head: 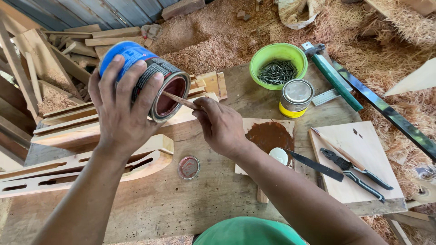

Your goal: The person opens several paint cans and uses a wooden stick to scoop and mix different colored substances on a small wooden board. They repeatedly stir the mixture to blend the colors into a uniform paste.

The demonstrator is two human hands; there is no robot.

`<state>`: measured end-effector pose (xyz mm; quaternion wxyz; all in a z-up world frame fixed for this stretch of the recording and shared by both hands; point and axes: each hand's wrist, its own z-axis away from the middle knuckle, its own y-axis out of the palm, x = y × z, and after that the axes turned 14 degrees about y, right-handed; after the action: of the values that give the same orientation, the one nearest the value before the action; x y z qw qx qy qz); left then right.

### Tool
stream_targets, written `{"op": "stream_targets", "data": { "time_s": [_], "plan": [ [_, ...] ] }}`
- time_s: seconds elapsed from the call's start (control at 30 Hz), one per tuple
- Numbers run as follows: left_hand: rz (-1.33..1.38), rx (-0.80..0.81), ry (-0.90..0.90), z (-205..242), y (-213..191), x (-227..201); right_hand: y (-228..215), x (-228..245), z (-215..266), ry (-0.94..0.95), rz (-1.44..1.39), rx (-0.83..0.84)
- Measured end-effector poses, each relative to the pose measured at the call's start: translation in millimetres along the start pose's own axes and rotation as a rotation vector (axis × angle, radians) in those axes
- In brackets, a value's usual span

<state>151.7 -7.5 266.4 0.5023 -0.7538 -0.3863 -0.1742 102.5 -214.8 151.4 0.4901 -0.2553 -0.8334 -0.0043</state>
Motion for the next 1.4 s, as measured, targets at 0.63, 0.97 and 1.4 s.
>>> {"op": "stream_targets", "data": {
  "time_s": [0.63,0.97,1.4],
  "plan": [
    [0.277,0.119,-0.383,18.7,8.7,-87.3,-48.3,-32.4,13.8,-0.001,0.313,0.174],
    [0.465,0.233,-0.449,-2.5,7.8,-119.9,-101.3,-38.1,35.6,0.058,0.306,0.178],
    [0.531,0.065,-0.341,-9.1,17.2,-131.6,-124.7,-17.6,56.4,-0.035,0.422,0.148]
  ]
}}
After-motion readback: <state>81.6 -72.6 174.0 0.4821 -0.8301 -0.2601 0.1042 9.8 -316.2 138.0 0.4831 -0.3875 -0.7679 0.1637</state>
